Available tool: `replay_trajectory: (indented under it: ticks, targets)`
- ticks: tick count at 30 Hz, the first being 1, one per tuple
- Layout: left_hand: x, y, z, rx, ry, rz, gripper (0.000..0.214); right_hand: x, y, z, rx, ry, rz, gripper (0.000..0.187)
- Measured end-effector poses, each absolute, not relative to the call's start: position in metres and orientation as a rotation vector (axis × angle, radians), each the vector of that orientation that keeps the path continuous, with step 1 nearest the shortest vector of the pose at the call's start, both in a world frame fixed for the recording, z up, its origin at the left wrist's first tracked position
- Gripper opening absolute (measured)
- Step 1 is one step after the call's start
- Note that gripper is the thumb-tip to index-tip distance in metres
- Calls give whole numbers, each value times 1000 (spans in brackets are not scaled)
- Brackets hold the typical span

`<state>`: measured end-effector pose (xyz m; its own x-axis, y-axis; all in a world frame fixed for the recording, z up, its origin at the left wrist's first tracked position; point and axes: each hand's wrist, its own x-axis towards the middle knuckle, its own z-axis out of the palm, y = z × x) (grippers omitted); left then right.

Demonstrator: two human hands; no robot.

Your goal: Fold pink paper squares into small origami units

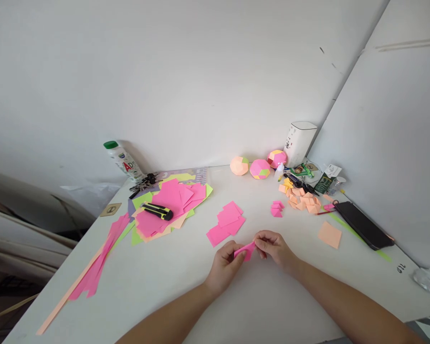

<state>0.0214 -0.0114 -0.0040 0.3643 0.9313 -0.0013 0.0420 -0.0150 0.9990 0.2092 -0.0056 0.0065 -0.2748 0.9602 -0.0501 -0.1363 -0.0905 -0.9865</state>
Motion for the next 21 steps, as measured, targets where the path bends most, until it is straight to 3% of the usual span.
replay_trajectory:
  ticks: [21]
  targets:
    - [22,-10,-4,1406,974,865,27,205,-14,3,-1060,-1489,1373,17]
